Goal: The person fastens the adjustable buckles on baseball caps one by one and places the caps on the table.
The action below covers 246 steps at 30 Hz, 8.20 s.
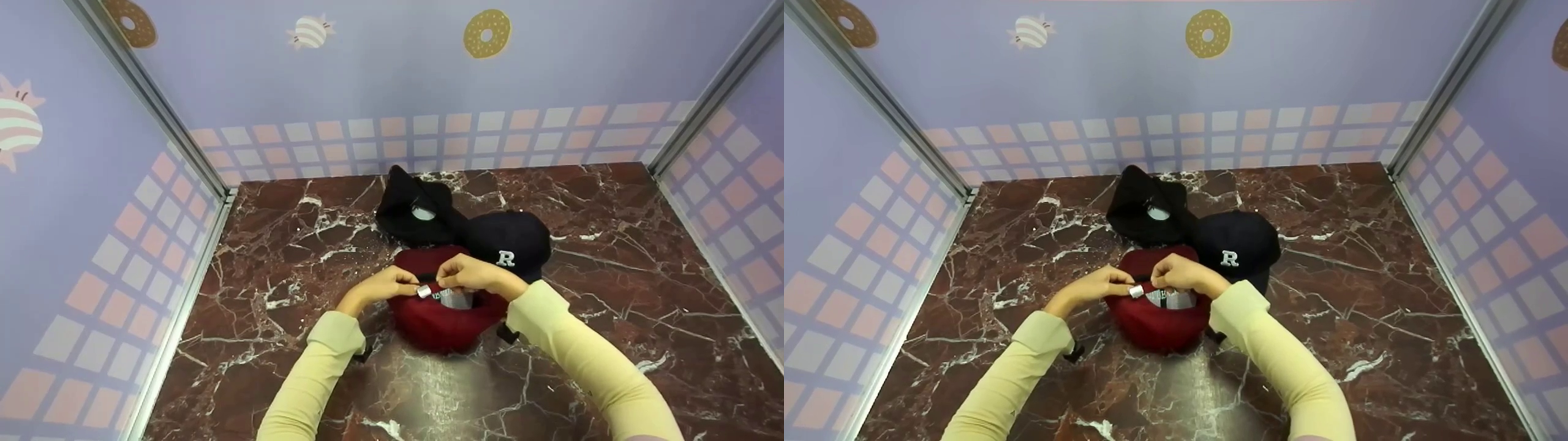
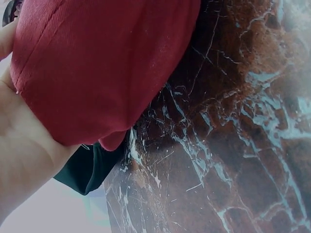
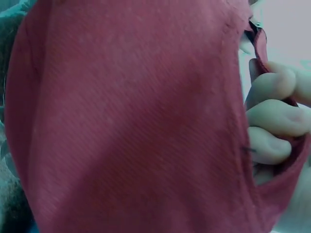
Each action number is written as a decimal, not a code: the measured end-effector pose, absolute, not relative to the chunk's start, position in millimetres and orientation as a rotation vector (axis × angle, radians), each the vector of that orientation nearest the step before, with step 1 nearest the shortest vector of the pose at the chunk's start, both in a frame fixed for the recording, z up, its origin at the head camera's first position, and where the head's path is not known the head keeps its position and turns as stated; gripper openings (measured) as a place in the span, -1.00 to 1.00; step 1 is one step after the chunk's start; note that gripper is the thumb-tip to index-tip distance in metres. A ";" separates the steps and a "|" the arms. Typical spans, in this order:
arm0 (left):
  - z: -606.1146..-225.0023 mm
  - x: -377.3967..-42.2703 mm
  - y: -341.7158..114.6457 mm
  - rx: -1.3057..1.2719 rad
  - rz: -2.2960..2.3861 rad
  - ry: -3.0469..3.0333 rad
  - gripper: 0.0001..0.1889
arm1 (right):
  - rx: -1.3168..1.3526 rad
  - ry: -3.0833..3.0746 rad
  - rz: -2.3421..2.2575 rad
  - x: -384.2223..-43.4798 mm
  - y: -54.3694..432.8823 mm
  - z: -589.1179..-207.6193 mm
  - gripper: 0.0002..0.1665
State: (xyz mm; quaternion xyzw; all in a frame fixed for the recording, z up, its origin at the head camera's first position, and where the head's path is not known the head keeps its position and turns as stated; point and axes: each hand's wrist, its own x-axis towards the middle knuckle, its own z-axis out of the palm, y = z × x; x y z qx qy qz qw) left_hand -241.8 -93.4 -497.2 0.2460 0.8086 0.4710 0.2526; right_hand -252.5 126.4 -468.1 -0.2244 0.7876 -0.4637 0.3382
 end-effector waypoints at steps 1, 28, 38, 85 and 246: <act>-497.3 -241.7 -93.1 0.666 1.283 2.201 -0.75 | -0.576 2.042 -1.215 -252.5 126.1 -468.7 -0.83; -468.7 -230.7 -94.2 0.643 1.352 2.141 -0.75 | -0.527 1.923 -1.204 -264.3 150.5 -470.1 -0.67; -475.5 -235.4 -92.3 0.648 1.353 2.133 -0.76 | -0.551 1.904 -1.257 -261.7 146.9 -475.1 -0.92; -470.7 -230.9 -88.0 0.653 1.370 2.134 -0.75 | -1.044 2.237 -1.114 -244.5 115.8 -468.7 -0.68; -514.5 -240.1 -124.7 0.723 0.986 2.361 -0.60 | -1.058 2.592 -0.745 -248.1 208.1 -519.2 -0.45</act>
